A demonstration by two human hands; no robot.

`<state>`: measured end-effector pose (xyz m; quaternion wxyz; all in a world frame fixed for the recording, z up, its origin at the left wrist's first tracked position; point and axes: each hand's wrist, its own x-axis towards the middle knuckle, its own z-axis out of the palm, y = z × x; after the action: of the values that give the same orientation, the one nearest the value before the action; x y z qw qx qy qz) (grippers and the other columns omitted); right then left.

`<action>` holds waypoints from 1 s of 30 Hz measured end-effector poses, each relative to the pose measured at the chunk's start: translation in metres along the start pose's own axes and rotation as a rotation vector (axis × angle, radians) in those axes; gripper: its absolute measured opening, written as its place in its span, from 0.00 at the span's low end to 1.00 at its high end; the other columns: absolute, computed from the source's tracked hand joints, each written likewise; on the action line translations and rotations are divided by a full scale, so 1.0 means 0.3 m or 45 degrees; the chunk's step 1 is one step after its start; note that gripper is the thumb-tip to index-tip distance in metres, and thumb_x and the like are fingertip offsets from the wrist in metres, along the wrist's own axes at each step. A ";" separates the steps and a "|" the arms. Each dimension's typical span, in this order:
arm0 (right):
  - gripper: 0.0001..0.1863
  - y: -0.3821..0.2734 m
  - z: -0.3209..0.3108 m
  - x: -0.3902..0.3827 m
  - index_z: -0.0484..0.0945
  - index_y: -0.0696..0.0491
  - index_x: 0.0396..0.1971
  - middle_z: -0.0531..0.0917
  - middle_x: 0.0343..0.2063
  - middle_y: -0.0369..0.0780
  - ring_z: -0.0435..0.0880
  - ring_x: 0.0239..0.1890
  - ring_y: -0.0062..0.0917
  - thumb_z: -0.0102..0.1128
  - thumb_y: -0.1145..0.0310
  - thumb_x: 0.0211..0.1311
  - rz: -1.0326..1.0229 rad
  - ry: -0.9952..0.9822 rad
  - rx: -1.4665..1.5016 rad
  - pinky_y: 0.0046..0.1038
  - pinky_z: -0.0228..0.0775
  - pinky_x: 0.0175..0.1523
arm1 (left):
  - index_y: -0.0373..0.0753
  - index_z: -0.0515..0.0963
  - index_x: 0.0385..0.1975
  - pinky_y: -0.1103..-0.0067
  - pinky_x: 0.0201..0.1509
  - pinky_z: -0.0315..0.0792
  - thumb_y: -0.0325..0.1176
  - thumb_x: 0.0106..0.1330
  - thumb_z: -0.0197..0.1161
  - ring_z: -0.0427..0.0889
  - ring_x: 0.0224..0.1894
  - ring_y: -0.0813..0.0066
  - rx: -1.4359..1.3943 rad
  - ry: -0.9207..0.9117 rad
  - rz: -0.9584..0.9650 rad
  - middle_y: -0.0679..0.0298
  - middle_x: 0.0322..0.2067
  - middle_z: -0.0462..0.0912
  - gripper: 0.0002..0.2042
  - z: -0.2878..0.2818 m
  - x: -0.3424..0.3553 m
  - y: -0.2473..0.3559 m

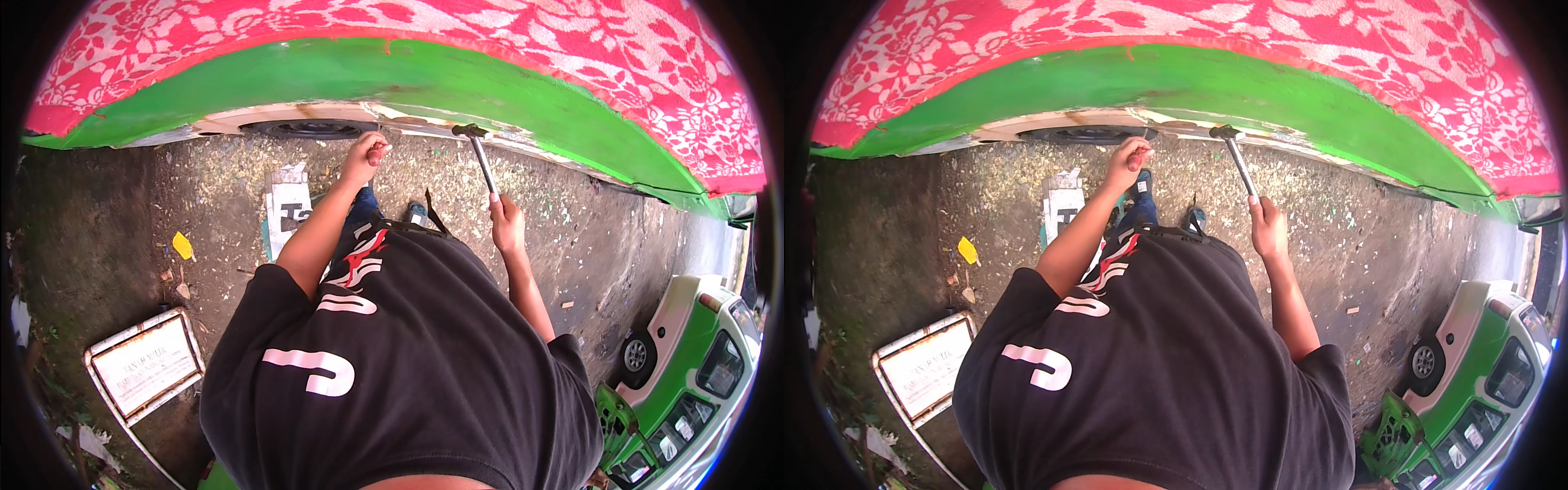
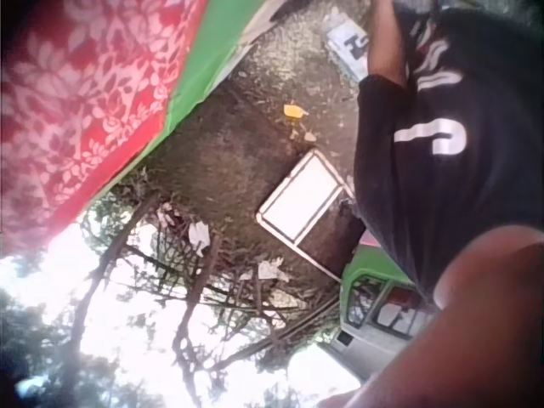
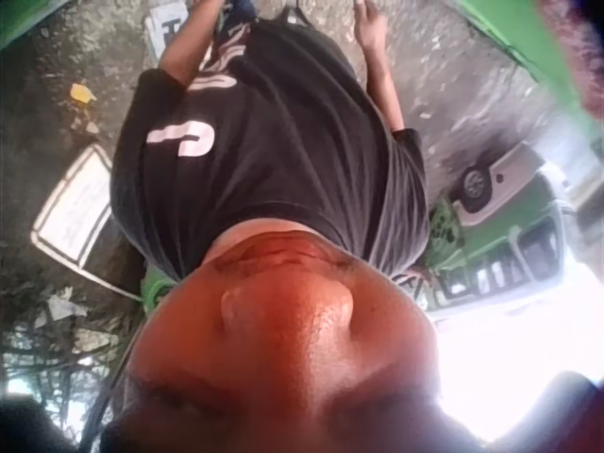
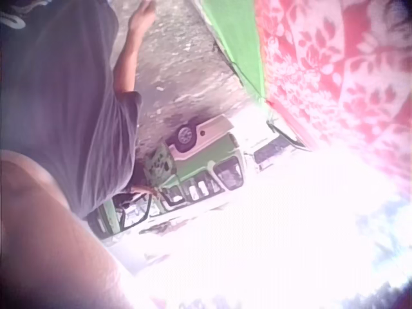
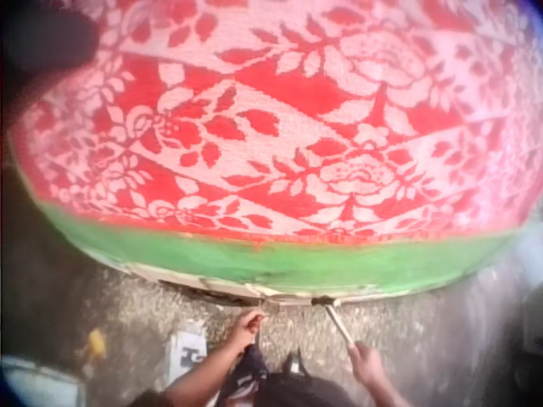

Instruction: The person uses a hammer to repeatedly strike a green-painted metal panel along its edge. The person holds the panel steady with one hand while hammering with the other. The task continues for the duration of the clip without visible completion.

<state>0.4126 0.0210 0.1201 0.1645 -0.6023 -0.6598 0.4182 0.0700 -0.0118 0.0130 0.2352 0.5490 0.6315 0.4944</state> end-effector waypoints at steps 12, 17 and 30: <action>0.24 -0.070 0.036 0.031 0.74 0.60 0.25 0.73 0.15 0.47 0.70 0.20 0.32 0.50 0.52 0.70 -0.003 -0.019 -0.033 0.38 0.63 0.30 | 0.36 0.69 0.34 0.75 0.44 0.73 0.19 0.55 0.64 0.77 0.40 0.63 0.033 0.068 0.050 0.59 0.38 0.75 0.11 0.021 0.020 -0.043; 0.24 -0.081 0.033 0.011 0.73 0.61 0.24 0.73 0.15 0.47 0.71 0.19 0.32 0.51 0.53 0.70 0.021 -0.032 -0.022 0.38 0.63 0.29 | 0.38 0.69 0.37 0.76 0.43 0.73 0.16 0.52 0.59 0.77 0.39 0.64 -0.045 -0.031 -0.118 0.60 0.36 0.74 0.14 0.047 0.031 -0.088; 0.25 -0.049 0.045 0.009 0.71 0.60 0.22 0.71 0.15 0.45 0.67 0.19 0.29 0.51 0.52 0.71 0.112 0.009 -0.038 0.36 0.62 0.28 | 0.37 0.71 0.41 0.72 0.47 0.73 0.19 0.56 0.57 0.79 0.43 0.62 0.219 -0.193 -0.151 0.58 0.39 0.76 0.13 0.059 0.113 -0.031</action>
<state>0.3926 0.0200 0.1224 0.1393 -0.6345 -0.6382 0.4132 0.0708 0.0269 0.0062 0.2630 0.5646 0.6835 0.3806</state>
